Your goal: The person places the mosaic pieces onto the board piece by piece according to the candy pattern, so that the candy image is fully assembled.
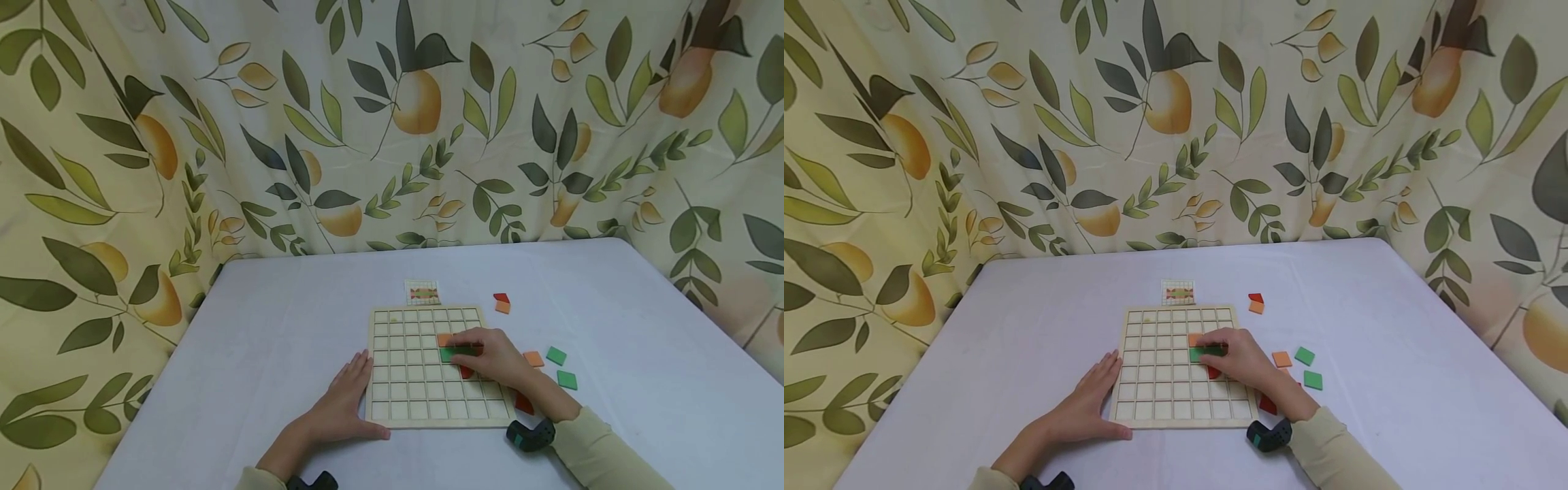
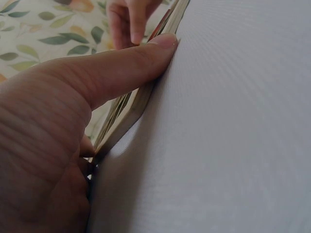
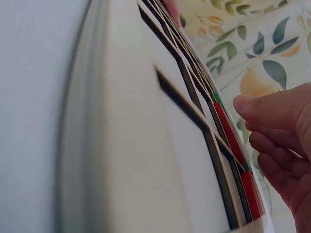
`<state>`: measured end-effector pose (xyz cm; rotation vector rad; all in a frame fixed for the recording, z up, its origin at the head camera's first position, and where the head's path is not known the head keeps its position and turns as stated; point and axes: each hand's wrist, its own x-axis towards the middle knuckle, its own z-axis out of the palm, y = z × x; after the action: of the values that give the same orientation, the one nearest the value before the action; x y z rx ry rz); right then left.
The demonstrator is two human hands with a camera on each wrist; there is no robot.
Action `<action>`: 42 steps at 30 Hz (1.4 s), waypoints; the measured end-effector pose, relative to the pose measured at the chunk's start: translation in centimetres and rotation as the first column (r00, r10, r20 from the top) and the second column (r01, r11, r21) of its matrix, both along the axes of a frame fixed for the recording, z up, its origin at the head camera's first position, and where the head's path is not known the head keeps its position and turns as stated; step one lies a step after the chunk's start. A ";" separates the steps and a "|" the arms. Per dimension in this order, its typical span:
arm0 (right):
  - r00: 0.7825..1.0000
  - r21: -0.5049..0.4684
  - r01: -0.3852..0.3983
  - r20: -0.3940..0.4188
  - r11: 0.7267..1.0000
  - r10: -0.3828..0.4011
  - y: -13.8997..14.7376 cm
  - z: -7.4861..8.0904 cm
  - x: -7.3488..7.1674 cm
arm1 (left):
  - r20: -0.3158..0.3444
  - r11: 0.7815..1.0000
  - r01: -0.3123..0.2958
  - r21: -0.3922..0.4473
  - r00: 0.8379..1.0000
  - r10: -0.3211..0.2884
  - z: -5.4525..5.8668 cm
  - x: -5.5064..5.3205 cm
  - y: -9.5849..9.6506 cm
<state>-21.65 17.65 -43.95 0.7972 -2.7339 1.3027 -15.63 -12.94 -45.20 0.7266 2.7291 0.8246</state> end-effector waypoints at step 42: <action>0.964 0.156 0.251 0.046 0.955 -0.261 8.8 0.8 2.4 | -0.002 1.000 -0.009 -0.014 1.000 0.009 -0.2 -0.1 0.0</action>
<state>-19.26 26.49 -43.10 0.3908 -2.8916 1.1031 -15.72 -12.92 -45.45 0.7140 2.7390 0.8064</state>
